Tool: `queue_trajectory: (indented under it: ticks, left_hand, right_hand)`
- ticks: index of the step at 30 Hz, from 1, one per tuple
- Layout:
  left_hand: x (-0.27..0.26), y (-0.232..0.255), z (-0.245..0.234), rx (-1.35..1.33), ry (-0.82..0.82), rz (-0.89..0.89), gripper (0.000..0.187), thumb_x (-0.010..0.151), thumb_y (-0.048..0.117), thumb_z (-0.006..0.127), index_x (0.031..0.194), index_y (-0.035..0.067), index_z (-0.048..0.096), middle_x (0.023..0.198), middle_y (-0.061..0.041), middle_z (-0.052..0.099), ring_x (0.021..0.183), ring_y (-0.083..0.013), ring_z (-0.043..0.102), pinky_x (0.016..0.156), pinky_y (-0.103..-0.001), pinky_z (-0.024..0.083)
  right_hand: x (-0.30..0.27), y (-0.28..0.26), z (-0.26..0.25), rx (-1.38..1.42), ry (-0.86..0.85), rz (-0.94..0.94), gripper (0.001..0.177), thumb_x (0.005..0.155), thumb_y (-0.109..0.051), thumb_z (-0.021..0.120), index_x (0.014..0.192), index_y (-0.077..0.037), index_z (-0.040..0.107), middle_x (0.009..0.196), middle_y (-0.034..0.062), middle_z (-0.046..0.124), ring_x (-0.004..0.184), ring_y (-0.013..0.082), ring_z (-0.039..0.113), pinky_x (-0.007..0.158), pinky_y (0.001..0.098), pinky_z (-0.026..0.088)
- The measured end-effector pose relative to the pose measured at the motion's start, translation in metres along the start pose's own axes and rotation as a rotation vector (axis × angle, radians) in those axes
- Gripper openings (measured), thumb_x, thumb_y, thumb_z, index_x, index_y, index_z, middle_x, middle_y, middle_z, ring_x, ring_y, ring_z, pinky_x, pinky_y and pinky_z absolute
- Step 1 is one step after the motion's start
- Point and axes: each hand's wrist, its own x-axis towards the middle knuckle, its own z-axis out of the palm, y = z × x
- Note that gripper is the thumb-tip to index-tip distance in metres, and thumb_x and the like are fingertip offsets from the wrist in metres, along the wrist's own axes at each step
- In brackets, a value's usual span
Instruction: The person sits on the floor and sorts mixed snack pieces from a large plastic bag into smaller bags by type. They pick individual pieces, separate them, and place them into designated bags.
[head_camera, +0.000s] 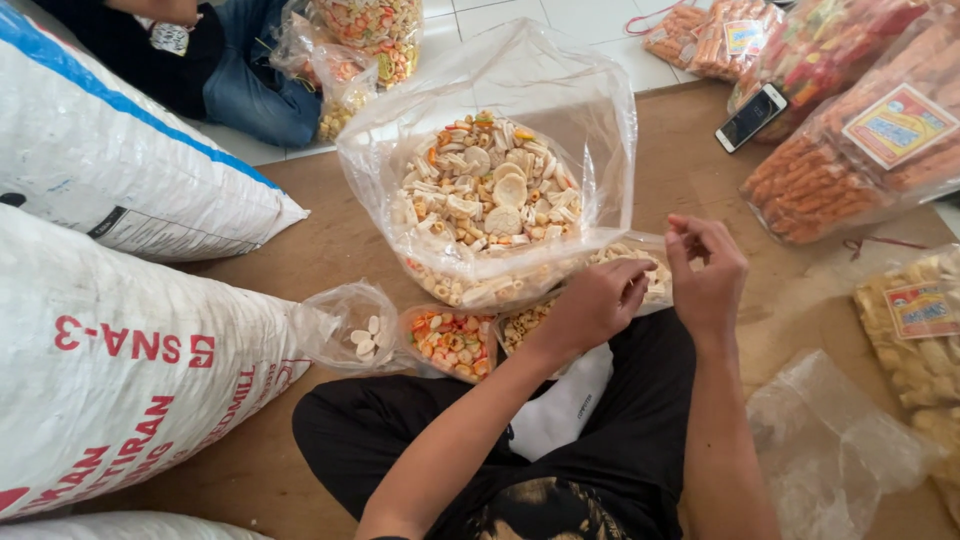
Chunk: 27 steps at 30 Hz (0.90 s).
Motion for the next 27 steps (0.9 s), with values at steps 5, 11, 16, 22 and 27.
queue_trajectory:
  ticks: [5,11,16,22,27]
  left_hand:
    - [0.014,-0.004,-0.066,-0.033,0.151,-0.048,0.027,0.103,0.018,0.054,0.123,0.008,0.068,0.084,-0.013,0.075,0.079,-0.0327,0.075,0.069,-0.042,0.060]
    - [0.077,-0.103,-0.112,0.308,0.197,-0.205,0.026,0.100,0.023,0.049,0.112,0.012,0.069,0.088,-0.016,0.073,0.084,-0.0410,0.074,0.073,-0.052,0.060]
    - [0.121,-0.170,-0.114,0.572,0.036,-0.453,0.027,0.091,0.015,0.052,0.112,0.021,0.067,0.097,-0.006,0.071,0.094,-0.0383,0.076,0.082,-0.052,0.062]
    - [0.130,-0.193,-0.088,0.659,-0.065,-0.386,0.017,0.087,0.008,0.062,0.101,0.013,0.071,0.096,-0.011,0.067,0.095,-0.0406,0.074,0.078,-0.055,0.062]
    - [0.130,-0.205,-0.081,0.733,-0.054,-0.402,0.018,0.085,0.010,0.070,0.103,0.008,0.072,0.103,-0.013,0.064,0.099,-0.0424,0.071,0.079,-0.057,0.063]
  right_hand:
    - [0.031,-0.079,0.028,0.093,-0.029,-0.149,0.017,0.098,0.000,0.076,0.115,-0.003,0.078,0.096,0.0110,0.068,0.081,0.0208,0.066,0.073,0.0299,0.057]
    - [0.075,-0.099,0.094,0.013,-0.251,-0.266,0.019,0.092,-0.001,0.077,0.112,-0.001,0.077,0.093,0.0163,0.070,0.077,0.0300,0.071,0.068,0.0367,0.061]
    - [0.122,-0.037,0.159,-0.405,-0.560,-0.036,0.024,0.097,-0.020,0.067,0.119,-0.011,0.073,0.106,0.0100,0.072,0.101,0.0362,0.071,0.082,0.0490,0.060]
    - [0.136,0.035,0.200,-0.770,-0.638,-0.112,0.014,0.081,-0.021,0.076,0.088,-0.010,0.081,0.075,0.0128,0.075,0.075,0.0342,0.077,0.058,0.0448,0.060]
    - [0.148,0.039,0.216,-0.681,-0.779,-0.072,0.010,0.084,-0.003,0.069,0.090,0.001,0.077,0.088,0.0221,0.074,0.088,0.0452,0.075,0.071,0.0559,0.063]
